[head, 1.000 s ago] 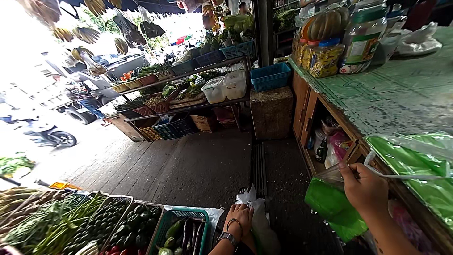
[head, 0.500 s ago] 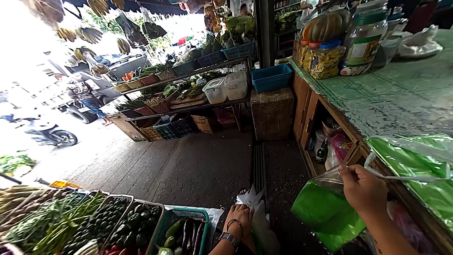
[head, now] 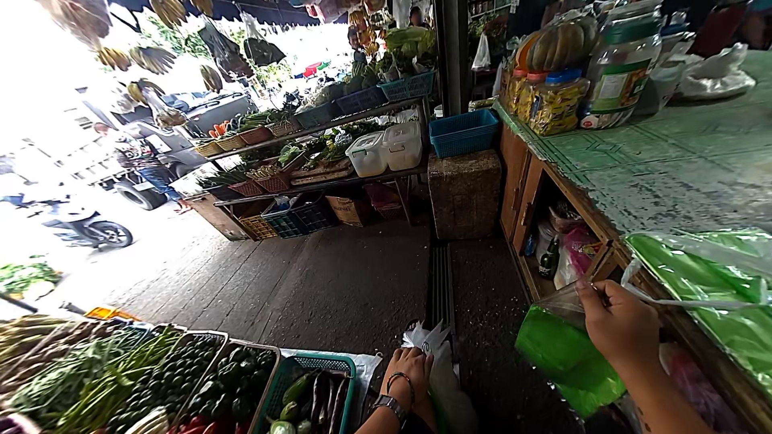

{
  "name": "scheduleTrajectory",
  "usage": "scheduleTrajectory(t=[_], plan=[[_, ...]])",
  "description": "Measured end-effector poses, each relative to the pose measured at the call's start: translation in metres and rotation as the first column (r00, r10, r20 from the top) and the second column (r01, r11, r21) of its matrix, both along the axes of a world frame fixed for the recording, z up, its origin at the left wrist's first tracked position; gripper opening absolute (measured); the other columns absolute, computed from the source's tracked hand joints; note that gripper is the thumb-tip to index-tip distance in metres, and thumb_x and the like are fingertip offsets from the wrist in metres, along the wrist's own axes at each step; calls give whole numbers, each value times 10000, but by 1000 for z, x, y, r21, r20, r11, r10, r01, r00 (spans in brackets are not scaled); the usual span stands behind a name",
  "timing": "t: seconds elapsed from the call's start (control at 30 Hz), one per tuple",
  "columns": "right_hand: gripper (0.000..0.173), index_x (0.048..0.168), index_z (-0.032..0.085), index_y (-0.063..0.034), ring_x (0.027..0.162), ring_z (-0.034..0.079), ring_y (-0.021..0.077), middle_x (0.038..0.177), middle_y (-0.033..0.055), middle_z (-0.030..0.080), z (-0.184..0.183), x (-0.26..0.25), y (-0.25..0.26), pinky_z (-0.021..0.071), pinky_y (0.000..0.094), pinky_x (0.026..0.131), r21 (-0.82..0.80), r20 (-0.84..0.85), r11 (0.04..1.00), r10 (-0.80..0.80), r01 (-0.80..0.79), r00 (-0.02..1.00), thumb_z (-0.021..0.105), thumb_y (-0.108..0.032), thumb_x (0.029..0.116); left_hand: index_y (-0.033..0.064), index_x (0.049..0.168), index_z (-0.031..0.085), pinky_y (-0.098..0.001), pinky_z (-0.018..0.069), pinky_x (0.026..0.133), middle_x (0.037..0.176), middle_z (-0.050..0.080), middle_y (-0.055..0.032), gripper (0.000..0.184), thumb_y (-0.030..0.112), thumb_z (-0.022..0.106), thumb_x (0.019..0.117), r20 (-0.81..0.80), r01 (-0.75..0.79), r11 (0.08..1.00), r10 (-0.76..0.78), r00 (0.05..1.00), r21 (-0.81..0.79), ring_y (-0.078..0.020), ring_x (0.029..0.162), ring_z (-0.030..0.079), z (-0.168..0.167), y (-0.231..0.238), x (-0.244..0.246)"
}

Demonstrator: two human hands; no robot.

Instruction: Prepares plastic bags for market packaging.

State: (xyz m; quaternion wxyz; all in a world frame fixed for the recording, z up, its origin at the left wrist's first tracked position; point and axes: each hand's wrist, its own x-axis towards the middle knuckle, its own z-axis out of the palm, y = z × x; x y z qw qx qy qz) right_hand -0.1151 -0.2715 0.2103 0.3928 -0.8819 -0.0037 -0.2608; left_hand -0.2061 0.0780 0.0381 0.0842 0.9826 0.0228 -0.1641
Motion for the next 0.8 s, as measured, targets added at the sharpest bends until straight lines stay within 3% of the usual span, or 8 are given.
scheduleTrajectory(t=[0.8], plan=[[416,861,637,10,618,551,265,669,125,558,1,-1,1,431,498,595,6,-11,1000,5,-5,1000,529,-345,1051,124,1158,722,-479,285,1222,1330,659,-34,719,530,132,1097,-2,-6,1000,6,1000,-7,-200,1354,533,3,-1,-1]])
